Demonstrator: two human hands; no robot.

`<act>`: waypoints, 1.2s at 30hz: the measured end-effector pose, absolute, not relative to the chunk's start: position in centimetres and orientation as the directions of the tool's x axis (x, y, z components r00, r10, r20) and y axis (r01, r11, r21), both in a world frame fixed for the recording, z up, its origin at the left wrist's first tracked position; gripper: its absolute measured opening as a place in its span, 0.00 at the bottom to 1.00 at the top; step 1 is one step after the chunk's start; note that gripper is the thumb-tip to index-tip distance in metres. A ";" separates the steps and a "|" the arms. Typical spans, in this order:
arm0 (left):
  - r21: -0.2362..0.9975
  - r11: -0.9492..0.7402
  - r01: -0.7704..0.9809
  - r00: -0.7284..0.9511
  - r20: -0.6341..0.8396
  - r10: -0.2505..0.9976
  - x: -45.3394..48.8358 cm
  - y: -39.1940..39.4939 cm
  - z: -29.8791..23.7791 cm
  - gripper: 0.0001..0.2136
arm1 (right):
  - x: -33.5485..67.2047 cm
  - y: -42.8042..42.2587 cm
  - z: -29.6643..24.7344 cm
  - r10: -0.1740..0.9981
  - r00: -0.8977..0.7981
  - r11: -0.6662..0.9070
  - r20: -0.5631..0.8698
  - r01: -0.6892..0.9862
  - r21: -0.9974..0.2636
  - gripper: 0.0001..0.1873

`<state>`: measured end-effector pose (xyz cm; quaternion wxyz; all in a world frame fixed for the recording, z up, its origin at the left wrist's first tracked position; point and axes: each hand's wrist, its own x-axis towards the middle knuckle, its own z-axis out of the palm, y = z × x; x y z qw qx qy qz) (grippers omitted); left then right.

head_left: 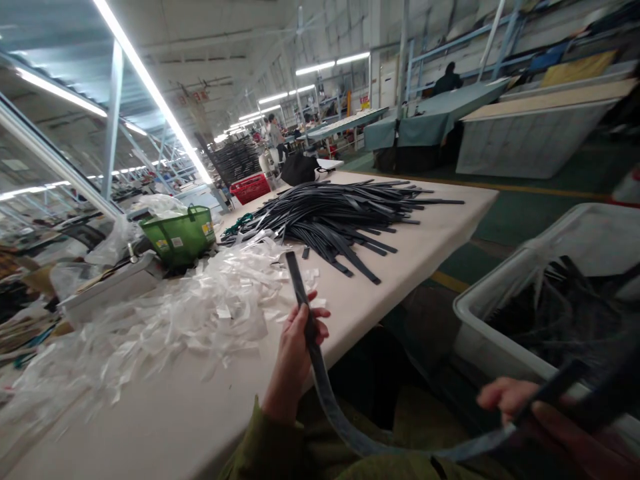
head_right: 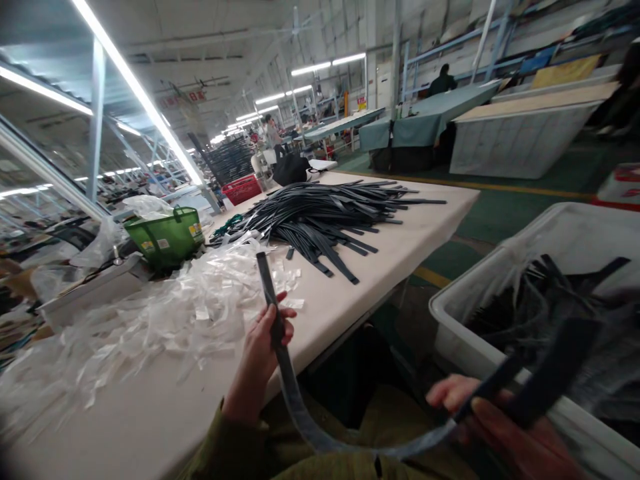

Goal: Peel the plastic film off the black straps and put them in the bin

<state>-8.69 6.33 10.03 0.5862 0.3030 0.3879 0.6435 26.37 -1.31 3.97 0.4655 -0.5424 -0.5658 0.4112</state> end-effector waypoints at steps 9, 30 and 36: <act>0.960 0.271 -0.072 0.528 -0.194 0.826 -4.9 2.3 7.4 0.18 | 19.7 4.8 10.7 0.930 -0.285 0.193 0.231 -0.154 -0.969 0.18; 0.984 0.139 0.110 0.541 -0.176 0.822 -3.9 1.7 6.6 0.20 | 20.1 5.7 10.3 0.909 -0.208 0.338 0.360 -0.134 -0.932 0.14; 0.984 -0.111 0.136 0.532 0.022 0.847 -2.0 3.6 9.1 0.19 | 19.5 5.0 10.4 0.901 -0.154 0.405 0.404 -0.027 -0.914 0.15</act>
